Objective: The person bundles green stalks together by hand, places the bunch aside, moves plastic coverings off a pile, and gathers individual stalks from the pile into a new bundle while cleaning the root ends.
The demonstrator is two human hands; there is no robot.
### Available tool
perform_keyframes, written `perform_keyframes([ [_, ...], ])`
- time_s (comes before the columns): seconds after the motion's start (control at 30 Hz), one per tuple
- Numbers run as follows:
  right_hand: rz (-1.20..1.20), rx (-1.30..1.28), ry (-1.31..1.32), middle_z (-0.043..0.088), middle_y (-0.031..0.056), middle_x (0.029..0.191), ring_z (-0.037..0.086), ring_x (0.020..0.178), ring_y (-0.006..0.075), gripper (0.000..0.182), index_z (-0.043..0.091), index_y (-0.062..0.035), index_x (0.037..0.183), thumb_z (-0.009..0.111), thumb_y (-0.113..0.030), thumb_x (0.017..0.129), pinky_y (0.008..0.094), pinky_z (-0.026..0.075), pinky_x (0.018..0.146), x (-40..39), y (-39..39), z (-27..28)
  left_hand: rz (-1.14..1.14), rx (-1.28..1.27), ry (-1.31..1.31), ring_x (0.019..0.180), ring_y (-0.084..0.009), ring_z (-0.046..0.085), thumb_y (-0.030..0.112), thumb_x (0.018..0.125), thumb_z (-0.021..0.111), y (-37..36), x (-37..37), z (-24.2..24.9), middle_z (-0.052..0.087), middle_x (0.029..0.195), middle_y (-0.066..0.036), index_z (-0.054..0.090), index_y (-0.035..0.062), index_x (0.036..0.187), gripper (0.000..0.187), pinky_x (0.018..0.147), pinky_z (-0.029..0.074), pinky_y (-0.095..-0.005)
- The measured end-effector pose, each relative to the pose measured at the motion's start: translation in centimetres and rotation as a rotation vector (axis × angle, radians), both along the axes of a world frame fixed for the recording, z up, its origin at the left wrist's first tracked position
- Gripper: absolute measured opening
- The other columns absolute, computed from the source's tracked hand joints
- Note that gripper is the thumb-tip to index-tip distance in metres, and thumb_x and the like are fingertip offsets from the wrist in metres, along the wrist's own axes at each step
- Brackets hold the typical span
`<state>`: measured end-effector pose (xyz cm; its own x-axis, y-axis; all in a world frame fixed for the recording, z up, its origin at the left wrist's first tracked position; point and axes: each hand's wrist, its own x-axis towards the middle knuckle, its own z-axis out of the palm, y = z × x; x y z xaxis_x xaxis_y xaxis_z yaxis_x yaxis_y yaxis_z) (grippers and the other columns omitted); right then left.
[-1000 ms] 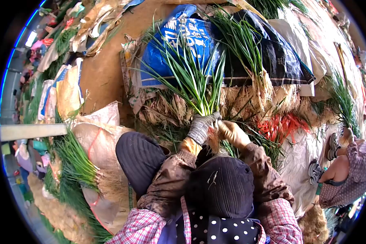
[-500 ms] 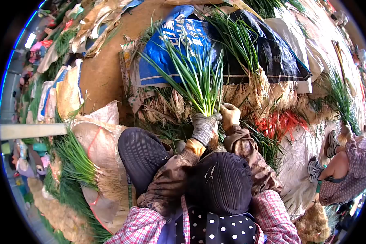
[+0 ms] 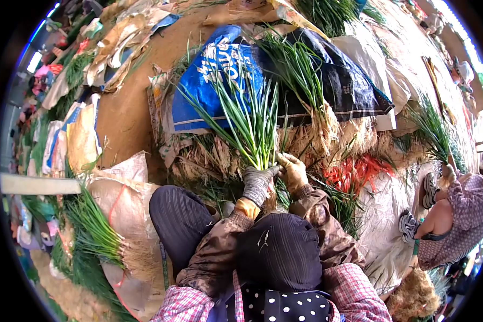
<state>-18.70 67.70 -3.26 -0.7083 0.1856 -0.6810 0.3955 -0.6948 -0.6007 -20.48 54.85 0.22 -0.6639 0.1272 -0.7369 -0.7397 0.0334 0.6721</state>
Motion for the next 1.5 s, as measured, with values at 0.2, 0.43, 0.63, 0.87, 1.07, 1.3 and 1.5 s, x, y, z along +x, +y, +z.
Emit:
perform_keyframes([
  [0.2, 0.692, 0.685, -0.041, 0.067, 0.0144, 0.085, 0.064, 0.077, 0.0231, 0.023, 0.063, 0.0003, 0.102, 0.066, -0.015, 0.085, 0.0332, 0.053, 0.072, 3.2, 2.3, -4.3, 0.184, 0.157, 0.251, 0.056, -0.0120, 0.058, 0.007, 0.070, 0.081, 1.4, 0.4, 0.1, 0.066, 0.074, -0.004, 0.065, 0.0040, 0.091, 0.026, 0.049, 0.046, -0.0262],
  [0.43, 0.676, 1.744, -0.402, 0.059, 0.0037, 0.067, 0.055, 0.056, 0.0118, 0.030, 0.057, -0.0077, 0.105, 0.061, -0.033, 0.090, 0.0270, 0.051, 0.057, -3.1, 6.9, 4.9, 0.204, 0.411, 0.047, 0.058, -0.0175, 0.062, 0.005, 0.080, 0.072, 1.7, 0.2, 0.8, 0.068, 0.082, -0.009, 0.062, -0.0005, 0.102, 0.025, 0.050, 0.054, -0.0297],
  [0.63, 0.655, 1.942, -0.236, 0.066, 0.0081, 0.070, 0.064, 0.060, 0.0190, 0.028, 0.062, -0.0082, 0.086, 0.061, -0.036, 0.090, 0.0344, 0.053, 0.055, -3.7, 11.0, 3.1, 0.108, 0.487, 0.005, 0.058, -0.0147, 0.059, 0.005, 0.081, 0.071, 2.3, 0.5, 0.3, 0.065, 0.083, -0.006, 0.063, 0.0029, 0.105, 0.026, 0.048, 0.052, -0.0286],
  [0.87, 0.879, 1.476, 0.483, 0.064, 0.0123, 0.067, 0.064, 0.059, 0.0258, 0.008, 0.065, -0.0107, 0.086, 0.069, -0.014, 0.080, 0.0356, 0.052, 0.054, 5.7, 3.6, 8.4, 0.012, 0.399, 0.055, 0.051, -0.0099, 0.053, 0.013, 0.078, 0.076, 2.5, 0.5, -0.2, 0.064, 0.075, -0.001, 0.067, 0.0044, 0.097, 0.023, 0.040, 0.042, -0.0243],
  [1.07, 0.561, 1.834, -0.173, 0.063, 0.0065, 0.064, 0.060, 0.053, 0.0166, 0.027, 0.059, -0.0181, 0.117, 0.059, -0.025, 0.092, 0.0341, 0.049, 0.046, -2.2, 10.1, 6.8, 0.079, 0.483, 0.033, 0.047, -0.0099, 0.048, 0.006, 0.079, 0.073, 2.2, 0.7, -0.2, 0.057, 0.065, 0.000, 0.066, 0.0025, 0.098, 0.020, 0.041, 0.042, -0.0239],
  [1.3, 0.663, 1.944, -0.138, 0.061, 0.0004, 0.059, 0.051, 0.044, 0.0118, 0.016, 0.066, -0.0189, 0.089, 0.059, -0.033, 0.092, 0.0294, 0.046, 0.042, -3.5, 11.7, 3.7, 0.145, 0.606, 0.050, 0.062, -0.0119, 0.060, 0.012, 0.083, 0.071, 2.9, 0.6, -0.2, 0.066, 0.080, -0.006, 0.058, 0.0012, 0.117, 0.038, 0.054, 0.050, -0.0267],
  [1.5, 0.849, 1.770, 0.541, 0.068, 0.0043, 0.068, 0.063, 0.052, 0.0155, 0.014, 0.067, -0.0125, 0.094, 0.069, -0.020, 0.083, 0.0305, 0.053, 0.048, 4.3, 5.0, 7.8, 0.010, 0.527, 0.094, 0.070, -0.0139, 0.066, 0.014, 0.085, 0.070, 2.8, 0.2, 1.6, 0.068, 0.091, -0.007, 0.061, 0.0024, 0.107, 0.027, 0.043, 0.048, -0.0227],
])
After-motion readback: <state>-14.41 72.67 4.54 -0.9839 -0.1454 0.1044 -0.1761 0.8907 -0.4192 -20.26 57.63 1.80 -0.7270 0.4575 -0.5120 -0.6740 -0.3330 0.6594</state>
